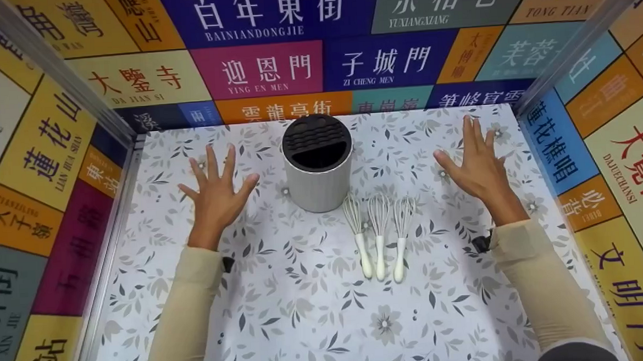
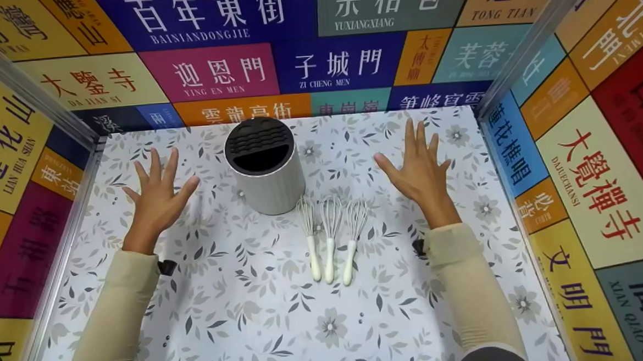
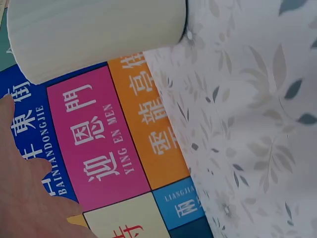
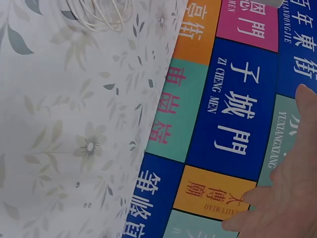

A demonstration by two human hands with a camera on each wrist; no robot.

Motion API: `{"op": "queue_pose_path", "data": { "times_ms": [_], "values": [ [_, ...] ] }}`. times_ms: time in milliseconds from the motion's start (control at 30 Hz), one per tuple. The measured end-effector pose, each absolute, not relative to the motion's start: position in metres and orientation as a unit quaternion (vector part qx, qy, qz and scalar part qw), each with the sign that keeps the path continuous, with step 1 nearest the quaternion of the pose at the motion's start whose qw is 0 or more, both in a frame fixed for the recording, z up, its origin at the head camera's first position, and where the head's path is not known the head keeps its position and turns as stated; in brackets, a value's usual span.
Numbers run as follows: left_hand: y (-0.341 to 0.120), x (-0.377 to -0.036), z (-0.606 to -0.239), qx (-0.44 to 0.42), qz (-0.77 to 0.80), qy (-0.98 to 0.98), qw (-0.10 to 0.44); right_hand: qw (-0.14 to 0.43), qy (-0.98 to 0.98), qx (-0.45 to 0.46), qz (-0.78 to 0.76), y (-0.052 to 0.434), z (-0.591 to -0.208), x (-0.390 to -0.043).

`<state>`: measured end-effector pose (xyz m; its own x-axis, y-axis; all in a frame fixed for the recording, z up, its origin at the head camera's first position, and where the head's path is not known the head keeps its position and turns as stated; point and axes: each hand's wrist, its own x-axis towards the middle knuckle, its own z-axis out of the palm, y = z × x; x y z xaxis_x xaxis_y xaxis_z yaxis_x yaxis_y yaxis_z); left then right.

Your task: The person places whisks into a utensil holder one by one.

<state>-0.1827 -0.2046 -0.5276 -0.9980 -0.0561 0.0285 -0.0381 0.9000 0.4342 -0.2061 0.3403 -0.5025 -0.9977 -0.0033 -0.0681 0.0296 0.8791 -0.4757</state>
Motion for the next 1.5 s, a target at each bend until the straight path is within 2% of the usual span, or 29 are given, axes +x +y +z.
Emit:
{"op": "queue_pose_path", "data": {
  "times_ms": [300, 700, 1067, 1500],
  "values": [
    [-0.180, -0.173, -0.533, -0.002, -0.338, -0.940, 0.047, 0.079, 0.939, 0.003, -0.336, 0.342, -0.522, -0.187],
    [-0.138, -0.183, -0.532, -0.046, -0.487, -0.866, 0.102, 0.093, 0.919, 0.024, -0.384, 0.334, -0.552, -0.162],
    [-0.110, -0.196, -0.528, -0.043, -0.553, -0.827, 0.096, 0.154, 0.884, 0.062, -0.436, 0.321, -0.572, -0.142],
    [-0.102, -0.211, -0.532, -0.034, -0.572, -0.816, 0.082, 0.203, 0.837, 0.093, -0.500, 0.303, -0.598, -0.121]
  ]
}}
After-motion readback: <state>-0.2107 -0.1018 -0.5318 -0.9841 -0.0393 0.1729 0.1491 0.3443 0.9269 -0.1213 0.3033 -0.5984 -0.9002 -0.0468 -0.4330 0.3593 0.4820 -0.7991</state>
